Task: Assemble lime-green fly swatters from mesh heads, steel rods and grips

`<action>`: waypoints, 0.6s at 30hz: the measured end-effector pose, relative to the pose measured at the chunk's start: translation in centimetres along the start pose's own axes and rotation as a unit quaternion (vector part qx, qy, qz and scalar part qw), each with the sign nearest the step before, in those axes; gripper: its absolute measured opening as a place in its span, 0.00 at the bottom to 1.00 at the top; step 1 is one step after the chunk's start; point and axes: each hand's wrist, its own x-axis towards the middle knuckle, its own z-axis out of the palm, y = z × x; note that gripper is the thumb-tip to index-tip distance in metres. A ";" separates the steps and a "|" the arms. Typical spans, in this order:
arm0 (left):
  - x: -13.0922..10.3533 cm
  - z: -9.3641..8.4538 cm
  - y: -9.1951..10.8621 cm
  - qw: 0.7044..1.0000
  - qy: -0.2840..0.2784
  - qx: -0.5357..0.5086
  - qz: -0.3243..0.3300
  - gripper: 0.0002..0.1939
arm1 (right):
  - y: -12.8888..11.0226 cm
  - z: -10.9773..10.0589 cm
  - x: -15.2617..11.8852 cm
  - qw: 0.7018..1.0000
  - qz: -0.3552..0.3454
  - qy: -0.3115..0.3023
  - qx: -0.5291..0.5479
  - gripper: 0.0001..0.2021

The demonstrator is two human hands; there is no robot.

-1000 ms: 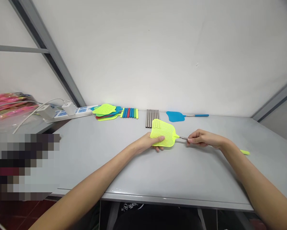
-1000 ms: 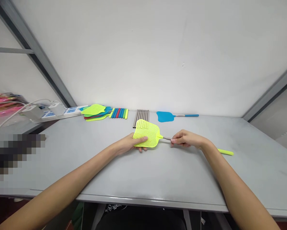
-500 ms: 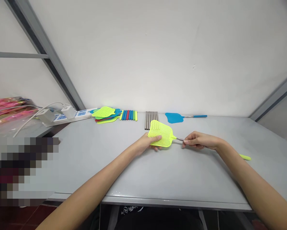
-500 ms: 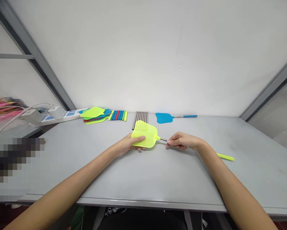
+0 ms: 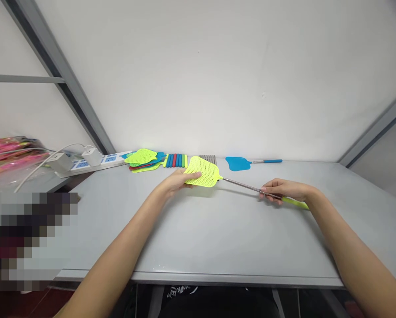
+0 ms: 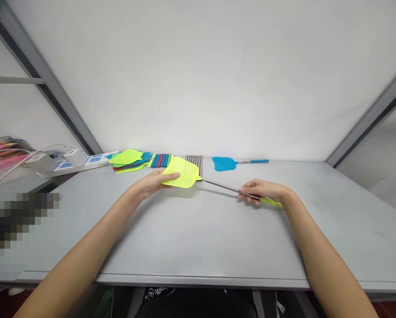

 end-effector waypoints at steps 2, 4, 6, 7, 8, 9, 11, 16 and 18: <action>0.2 -1.1 -0.1 0.999 0.041 0.018 0.011 0.22 | 0.1 -0.1 -0.1 1.000 -0.005 -0.004 0.002 0.17; 0.4 -1.9 -0.2 0.996 0.075 0.033 0.024 0.23 | 0.1 -0.2 -0.1 1.000 -0.002 -0.002 -0.002 0.16; 0.6 -2.5 -0.4 0.992 0.108 0.046 0.037 0.22 | 0.2 -0.4 -0.2 1.000 0.008 -0.001 -0.010 0.15; 0.7 -2.7 -0.5 0.989 0.128 0.053 0.044 0.21 | 0.2 -0.5 -0.3 1.000 0.013 0.000 -0.015 0.15; 0.8 -2.9 -0.6 0.985 0.152 0.059 0.052 0.20 | 0.2 -0.7 -0.3 1.000 0.018 0.002 -0.022 0.15; 0.9 -3.0 -0.6 0.980 0.178 0.066 0.060 0.18 | 0.3 -0.8 -0.3 0.999 0.022 0.006 -0.031 0.15; 1.2 -3.1 -0.9 0.966 0.233 0.082 0.079 0.15 | 0.4 -0.9 -0.3 0.999 0.024 0.016 -0.044 0.16; 2.2 -3.0 -1.7 0.922 0.332 0.148 0.132 0.11 | 0.5 -0.7 0.1 0.999 0.012 0.023 -0.030 0.16; 2.3 -3.0 -1.8 0.905 0.356 0.182 0.146 0.12 | 0.6 -0.7 0.2 0.999 0.010 0.020 -0.026 0.16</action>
